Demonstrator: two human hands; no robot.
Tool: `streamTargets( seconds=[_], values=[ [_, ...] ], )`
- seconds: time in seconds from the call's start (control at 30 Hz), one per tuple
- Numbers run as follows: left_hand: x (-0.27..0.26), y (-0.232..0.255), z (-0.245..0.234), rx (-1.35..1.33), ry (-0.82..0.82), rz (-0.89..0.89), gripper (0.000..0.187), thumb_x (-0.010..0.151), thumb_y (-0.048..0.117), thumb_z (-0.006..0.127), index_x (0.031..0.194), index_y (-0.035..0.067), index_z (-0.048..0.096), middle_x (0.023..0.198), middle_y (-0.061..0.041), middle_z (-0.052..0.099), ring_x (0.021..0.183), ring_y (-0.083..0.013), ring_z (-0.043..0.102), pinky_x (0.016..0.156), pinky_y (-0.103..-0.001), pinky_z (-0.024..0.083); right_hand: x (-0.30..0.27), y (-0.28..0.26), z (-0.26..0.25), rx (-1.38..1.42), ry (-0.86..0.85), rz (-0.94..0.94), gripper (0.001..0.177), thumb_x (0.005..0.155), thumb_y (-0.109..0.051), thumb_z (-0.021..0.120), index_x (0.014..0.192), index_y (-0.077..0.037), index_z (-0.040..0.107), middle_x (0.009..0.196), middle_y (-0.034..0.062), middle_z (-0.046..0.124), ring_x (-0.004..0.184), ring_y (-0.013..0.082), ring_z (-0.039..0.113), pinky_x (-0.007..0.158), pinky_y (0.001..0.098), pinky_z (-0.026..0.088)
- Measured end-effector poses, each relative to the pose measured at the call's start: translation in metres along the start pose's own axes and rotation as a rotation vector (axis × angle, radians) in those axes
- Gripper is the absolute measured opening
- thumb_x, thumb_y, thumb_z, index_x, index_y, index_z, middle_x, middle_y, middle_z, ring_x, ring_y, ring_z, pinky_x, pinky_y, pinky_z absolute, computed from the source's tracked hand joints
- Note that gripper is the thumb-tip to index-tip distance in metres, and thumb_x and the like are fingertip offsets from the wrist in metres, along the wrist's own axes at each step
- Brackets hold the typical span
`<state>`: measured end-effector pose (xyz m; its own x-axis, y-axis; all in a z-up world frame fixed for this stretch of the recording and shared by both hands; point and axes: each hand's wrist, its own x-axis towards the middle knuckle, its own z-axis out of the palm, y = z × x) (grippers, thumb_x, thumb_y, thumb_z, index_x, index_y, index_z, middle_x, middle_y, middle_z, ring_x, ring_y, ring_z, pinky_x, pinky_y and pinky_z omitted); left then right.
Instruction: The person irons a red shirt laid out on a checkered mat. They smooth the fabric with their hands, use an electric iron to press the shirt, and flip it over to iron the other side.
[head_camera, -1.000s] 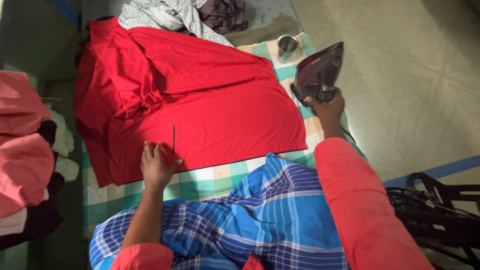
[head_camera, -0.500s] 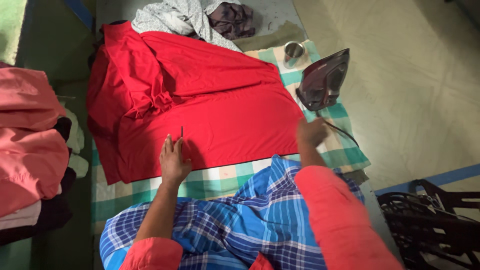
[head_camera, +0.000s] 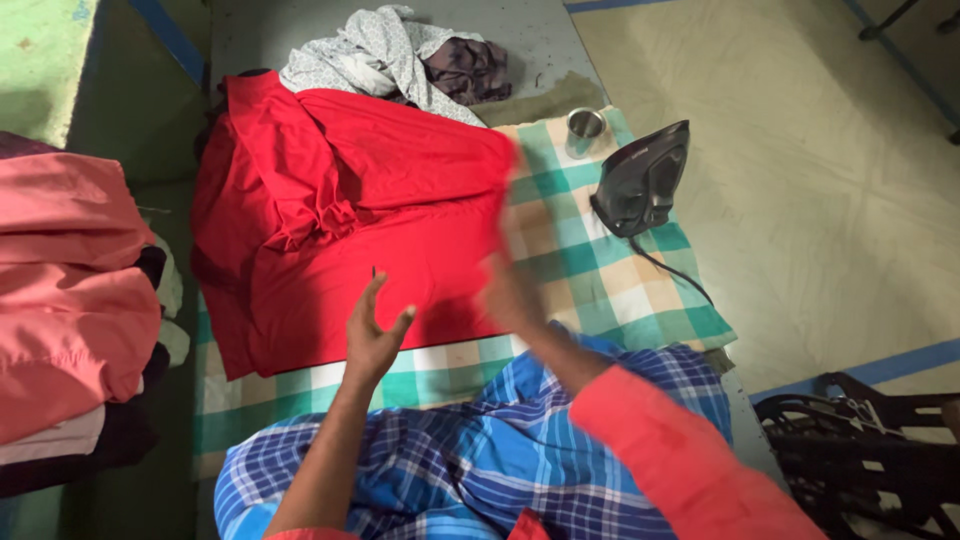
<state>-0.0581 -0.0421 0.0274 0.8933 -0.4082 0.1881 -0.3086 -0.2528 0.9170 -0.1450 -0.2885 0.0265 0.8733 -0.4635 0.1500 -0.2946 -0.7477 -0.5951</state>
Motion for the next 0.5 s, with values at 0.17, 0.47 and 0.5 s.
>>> streamTargets(
  seconds=[0.17,0.47,0.5],
  values=[
    [0.03,0.02,-0.013,0.169,0.105,-0.043,0.096,0.081,0.021,0.087,0.153,-0.007,0.031,0.142,-0.034,0.047,0.134,-0.0436,0.045,0.109,-0.049,0.037,-0.18,-0.133,0.006,0.572,-0.574,-0.495,0.019,0.094,-0.019,0.071,0.107,-0.007,0.065,0.094,0.0182,0.072,0.086,0.0381,0.071,0.071,0.047,0.056],
    [-0.013,0.059,-0.052,0.076,0.412,-0.157,0.021,0.097,0.022,0.068,0.101,0.001,0.067,0.079,-0.019,0.065,0.071,-0.0193,0.061,0.068,-0.039,0.048,-0.123,-0.109,-0.018,0.628,-0.273,-0.15,0.017,0.092,-0.019,0.072,0.104,-0.007,0.074,0.088,0.0092,0.076,0.078,0.0196,0.074,0.073,0.0326,0.06],
    [-0.028,0.071,-0.048,0.043,0.345,-0.141,0.025,0.102,0.022,0.066,0.092,-0.001,0.063,0.074,-0.021,0.057,0.064,-0.0169,0.051,0.063,-0.04,0.042,-0.109,-0.107,-0.022,0.574,-0.136,-0.124,0.017,0.093,-0.017,0.07,0.106,-0.006,0.074,0.084,0.0096,0.075,0.077,0.018,0.074,0.072,0.0326,0.059]
  ],
)
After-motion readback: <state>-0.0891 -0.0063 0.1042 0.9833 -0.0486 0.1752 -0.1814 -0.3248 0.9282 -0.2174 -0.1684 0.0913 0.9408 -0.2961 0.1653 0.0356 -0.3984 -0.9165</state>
